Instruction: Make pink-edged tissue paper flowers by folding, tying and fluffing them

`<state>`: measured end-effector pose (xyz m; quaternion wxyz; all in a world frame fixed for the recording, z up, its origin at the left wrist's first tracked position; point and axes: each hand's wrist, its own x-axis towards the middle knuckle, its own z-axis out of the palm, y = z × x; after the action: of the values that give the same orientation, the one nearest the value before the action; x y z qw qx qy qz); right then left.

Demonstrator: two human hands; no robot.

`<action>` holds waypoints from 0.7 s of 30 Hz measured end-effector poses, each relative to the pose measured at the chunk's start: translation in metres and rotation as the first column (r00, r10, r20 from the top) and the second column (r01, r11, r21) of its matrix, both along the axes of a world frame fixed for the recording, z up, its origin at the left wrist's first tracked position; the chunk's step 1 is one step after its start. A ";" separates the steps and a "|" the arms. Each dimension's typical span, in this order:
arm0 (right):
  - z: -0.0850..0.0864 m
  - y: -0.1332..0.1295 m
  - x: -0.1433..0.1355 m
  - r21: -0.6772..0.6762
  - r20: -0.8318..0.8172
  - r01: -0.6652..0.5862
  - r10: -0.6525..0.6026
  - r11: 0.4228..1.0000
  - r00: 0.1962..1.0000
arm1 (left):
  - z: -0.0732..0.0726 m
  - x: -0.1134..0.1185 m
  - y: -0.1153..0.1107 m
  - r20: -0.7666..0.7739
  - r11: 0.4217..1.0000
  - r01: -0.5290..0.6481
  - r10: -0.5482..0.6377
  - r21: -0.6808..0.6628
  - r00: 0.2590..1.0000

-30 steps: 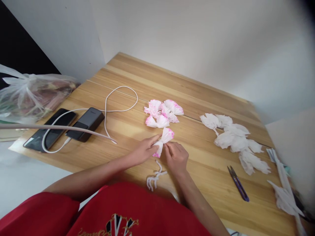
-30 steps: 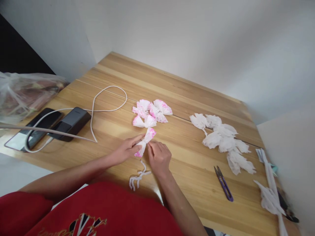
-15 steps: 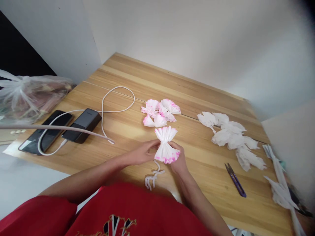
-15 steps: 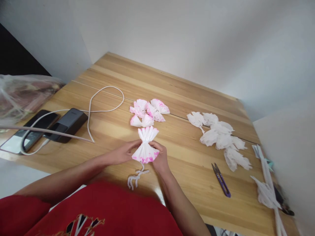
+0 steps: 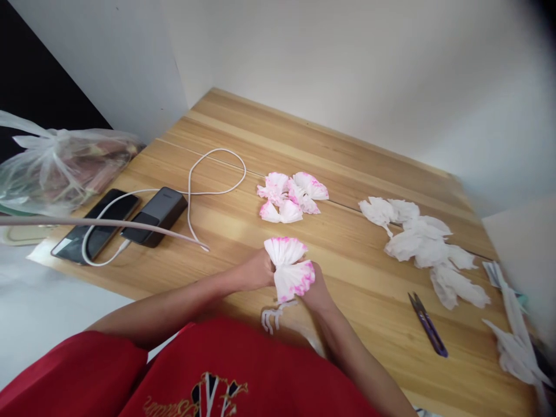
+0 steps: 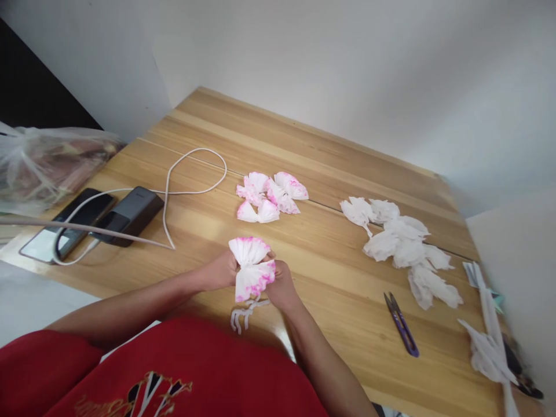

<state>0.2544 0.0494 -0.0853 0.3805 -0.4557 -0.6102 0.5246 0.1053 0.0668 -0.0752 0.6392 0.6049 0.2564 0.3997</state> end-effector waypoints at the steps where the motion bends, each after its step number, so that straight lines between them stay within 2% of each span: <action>1: -0.001 0.000 0.000 0.011 0.019 0.005 -0.005 1.000 1.000 | -0.001 0.000 0.000 0.011 1.000 -0.005 0.005 -0.005 1.000; 5: -0.009 -0.001 0.002 0.006 0.059 0.014 -0.014 1.000 0.998 | -0.004 -0.002 0.000 0.026 0.993 0.014 -0.011 -0.116 1.000; 10: -0.021 -0.004 0.007 -0.113 0.061 0.015 -0.008 0.994 0.998 | -0.002 -0.005 -0.002 0.049 0.972 0.010 0.002 -0.236 0.999; 16: -0.018 -0.003 0.006 -0.076 0.044 0.009 -0.005 0.997 0.999 | 0.007 -0.005 -0.004 0.073 0.971 0.019 -0.001 -0.238 0.997; 21: -0.018 -0.002 0.005 -0.054 0.020 -0.011 0.012 0.998 1.000 | 0.009 -0.006 -0.004 0.085 0.964 -0.001 0.024 -0.264 0.996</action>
<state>0.2599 0.0472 -0.1035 0.3588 -0.4677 -0.6021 0.5384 0.0994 0.0629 -0.0662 0.7221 0.4947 0.2830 0.3921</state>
